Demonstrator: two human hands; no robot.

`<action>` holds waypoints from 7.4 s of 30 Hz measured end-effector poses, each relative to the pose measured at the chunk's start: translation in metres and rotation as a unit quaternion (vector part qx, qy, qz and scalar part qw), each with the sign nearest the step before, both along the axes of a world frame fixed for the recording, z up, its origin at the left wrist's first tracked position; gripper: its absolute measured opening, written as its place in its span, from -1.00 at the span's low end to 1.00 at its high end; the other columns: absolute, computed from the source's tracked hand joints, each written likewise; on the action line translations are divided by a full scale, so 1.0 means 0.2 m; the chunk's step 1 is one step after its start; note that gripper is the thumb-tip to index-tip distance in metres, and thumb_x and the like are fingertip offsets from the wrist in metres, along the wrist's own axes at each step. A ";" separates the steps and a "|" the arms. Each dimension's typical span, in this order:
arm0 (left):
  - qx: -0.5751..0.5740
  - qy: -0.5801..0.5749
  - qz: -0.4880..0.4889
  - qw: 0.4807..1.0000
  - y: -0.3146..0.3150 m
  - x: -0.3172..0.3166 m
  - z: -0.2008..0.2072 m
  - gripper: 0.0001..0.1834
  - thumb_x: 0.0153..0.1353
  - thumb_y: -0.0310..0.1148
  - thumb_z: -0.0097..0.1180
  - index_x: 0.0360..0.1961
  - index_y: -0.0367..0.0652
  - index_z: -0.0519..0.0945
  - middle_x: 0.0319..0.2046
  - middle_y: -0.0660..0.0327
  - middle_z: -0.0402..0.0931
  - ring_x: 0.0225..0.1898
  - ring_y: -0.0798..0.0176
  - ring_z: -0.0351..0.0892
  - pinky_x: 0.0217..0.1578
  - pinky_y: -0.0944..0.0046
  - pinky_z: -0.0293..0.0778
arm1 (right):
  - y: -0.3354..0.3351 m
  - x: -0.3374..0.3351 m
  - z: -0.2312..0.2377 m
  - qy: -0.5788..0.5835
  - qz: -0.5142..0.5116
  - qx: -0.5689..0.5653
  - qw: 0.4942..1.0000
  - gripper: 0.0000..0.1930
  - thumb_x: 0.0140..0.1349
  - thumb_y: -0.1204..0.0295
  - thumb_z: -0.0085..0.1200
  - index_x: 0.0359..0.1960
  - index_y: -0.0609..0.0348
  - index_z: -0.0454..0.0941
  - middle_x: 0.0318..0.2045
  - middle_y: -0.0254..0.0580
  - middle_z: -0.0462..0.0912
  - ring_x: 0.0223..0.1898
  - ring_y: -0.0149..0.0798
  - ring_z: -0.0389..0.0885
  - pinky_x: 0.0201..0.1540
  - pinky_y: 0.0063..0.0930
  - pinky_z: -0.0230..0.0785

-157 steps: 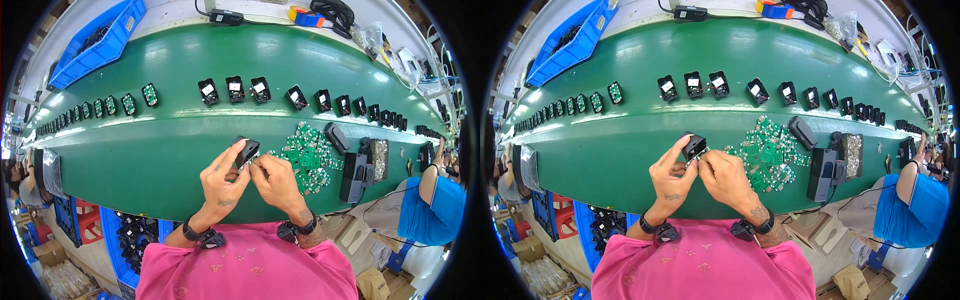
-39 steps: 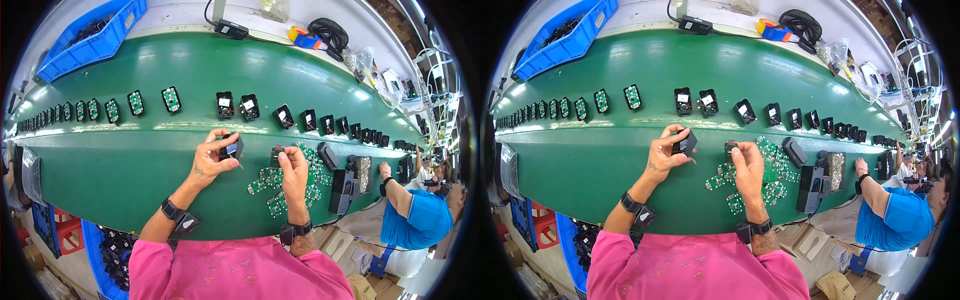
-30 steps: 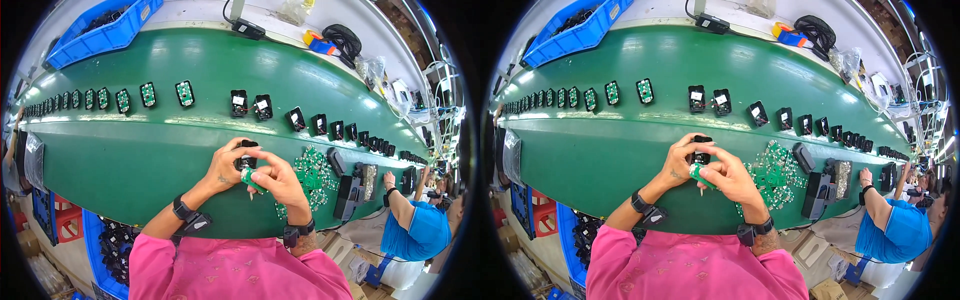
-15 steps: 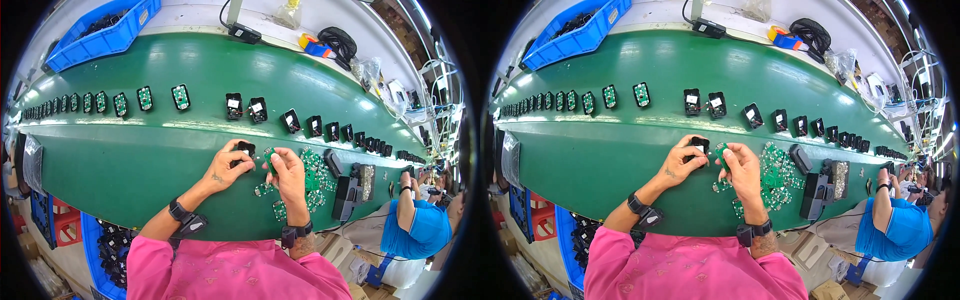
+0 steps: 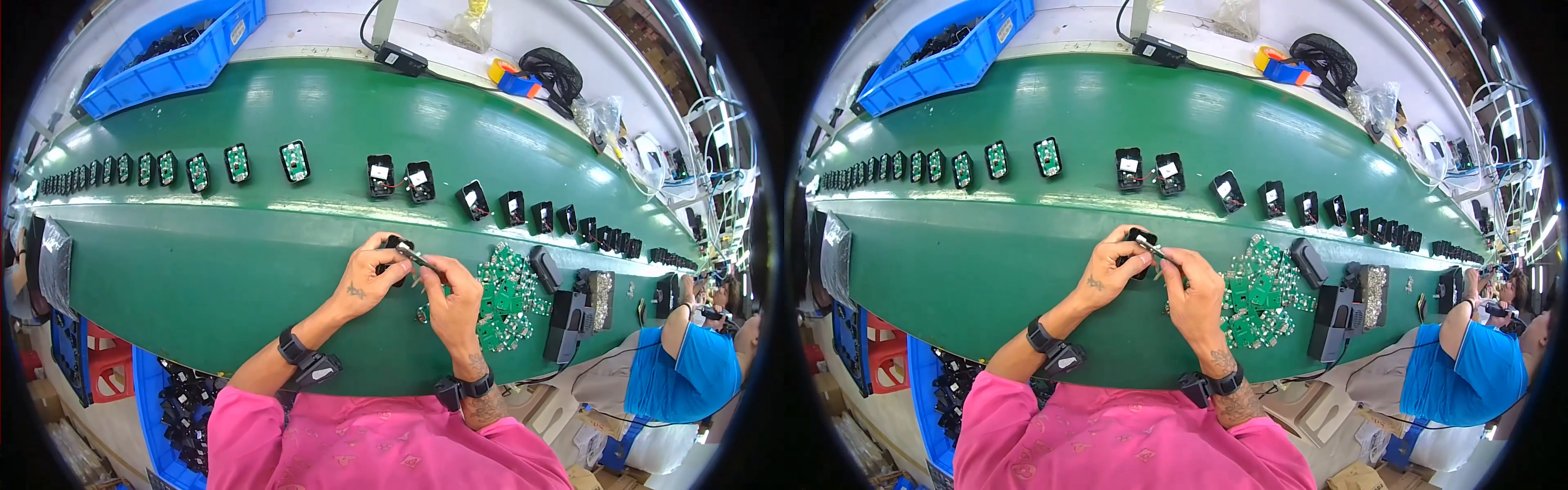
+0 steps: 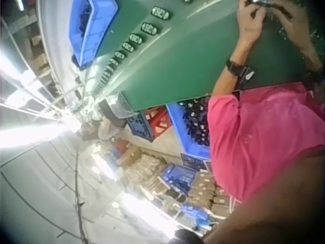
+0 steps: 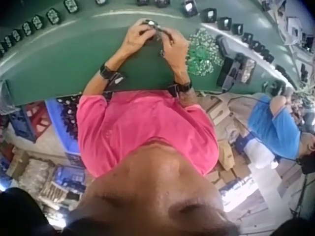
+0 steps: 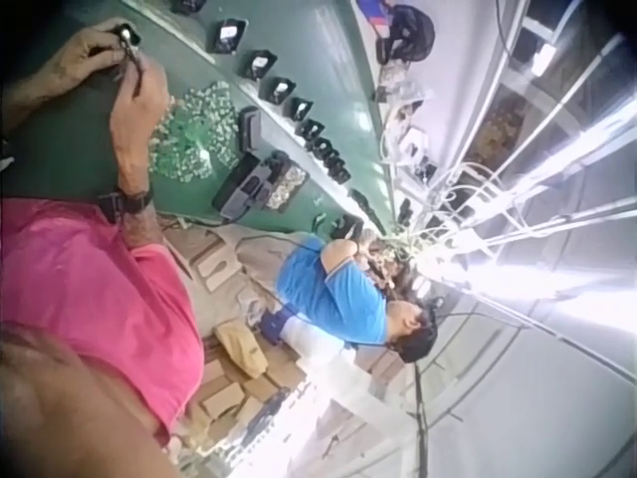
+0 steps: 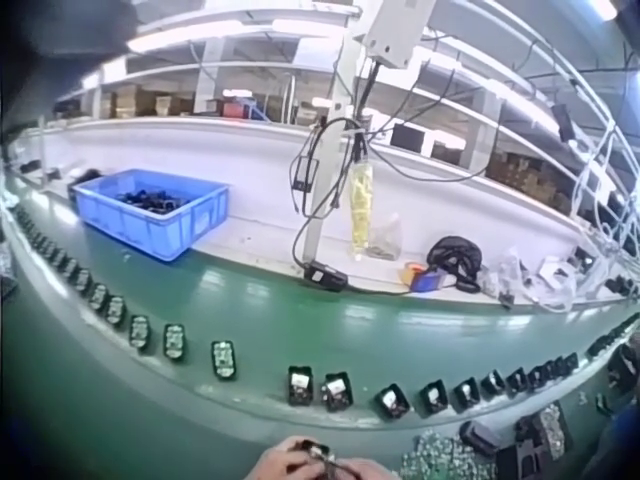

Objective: The person picks up a black plastic housing and a circuit board, fits the board into the housing, and presses them together by hand. They then place the assembled unit onto the green conveyor belt and repeat the process.

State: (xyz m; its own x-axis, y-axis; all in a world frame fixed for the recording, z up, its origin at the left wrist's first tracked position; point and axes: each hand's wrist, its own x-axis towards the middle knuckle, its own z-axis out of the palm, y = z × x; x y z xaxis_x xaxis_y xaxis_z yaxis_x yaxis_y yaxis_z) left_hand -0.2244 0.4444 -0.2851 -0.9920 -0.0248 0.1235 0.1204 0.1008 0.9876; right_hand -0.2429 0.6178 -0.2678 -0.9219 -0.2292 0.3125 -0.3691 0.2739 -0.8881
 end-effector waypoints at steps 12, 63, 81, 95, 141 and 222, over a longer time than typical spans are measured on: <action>0.185 -0.021 -0.064 0.980 0.00 0.01 0.01 -0.23 0.24 -0.46 0.20 0.46 -0.07 0.19 0.18 0.16 0.37 0.07 0.28 0.46 -0.01 0.29 0.53 | 0.02 -0.01 -0.05 0.154 0.043 0.081 0.984 -0.60 0.14 0.74 0.14 -0.02 0.09 0.70 0.08 -0.03 0.53 -0.14 -0.16 0.63 -0.12 -0.41 0.55; 0.131 -0.079 0.027 0.988 0.10 0.02 0.02 -0.44 0.33 -0.60 0.04 0.36 -0.24 0.33 0.09 0.10 0.50 -0.11 0.35 0.63 -0.22 0.40 0.68 | -0.04 0.00 -0.05 -0.027 -0.019 -0.070 0.997 -0.85 0.36 0.50 0.11 -0.24 0.37 0.64 -0.53 -0.25 0.63 -0.59 -0.47 0.53 -0.57 -0.57 0.32; 0.035 0.027 -0.048 0.998 0.07 0.00 -0.01 -0.44 0.24 -0.72 0.02 0.29 -0.26 0.43 0.21 0.06 0.42 -0.08 0.31 0.64 -0.10 0.34 0.70 | 0.11 -0.14 0.06 -0.023 0.150 0.106 0.983 -0.88 0.22 0.50 0.16 -0.40 0.33 0.60 -0.59 -0.13 0.58 -0.64 -0.36 0.46 -0.56 -0.45 0.28; -0.115 0.044 -0.005 0.992 0.10 0.00 -0.03 -0.41 0.17 -0.67 0.10 0.26 -0.13 0.50 0.03 -0.01 0.54 -0.38 0.35 0.61 -0.38 0.37 0.58 | 0.16 -0.20 -0.04 0.063 0.206 0.128 0.968 -0.93 0.21 0.55 0.15 -0.33 0.31 0.60 -0.46 0.00 0.60 -0.42 0.08 0.61 -0.36 -0.19 0.43; 0.170 -0.101 -0.071 0.978 0.18 0.00 0.07 -0.18 0.02 -0.71 0.12 0.39 -0.19 0.27 0.25 0.03 0.34 -0.18 0.28 0.69 -0.13 0.36 0.66 | 0.23 -0.13 -0.06 -0.228 0.060 -0.185 0.954 -0.78 0.35 0.39 0.18 -0.43 0.25 0.60 -0.67 -0.47 0.52 -0.67 -0.66 0.34 -0.65 -0.71 0.09; -0.115 0.045 0.100 0.987 0.37 -0.04 -0.06 -0.44 0.26 -0.71 0.04 0.31 -0.28 0.41 0.23 0.04 0.31 -0.21 0.28 0.71 -0.23 0.40 0.69 | 0.22 -0.12 -0.21 0.089 0.011 0.084 0.992 -0.65 0.25 0.49 0.15 0.04 0.41 0.48 -0.29 0.10 0.65 -0.33 0.12 0.66 -0.29 -0.11 0.52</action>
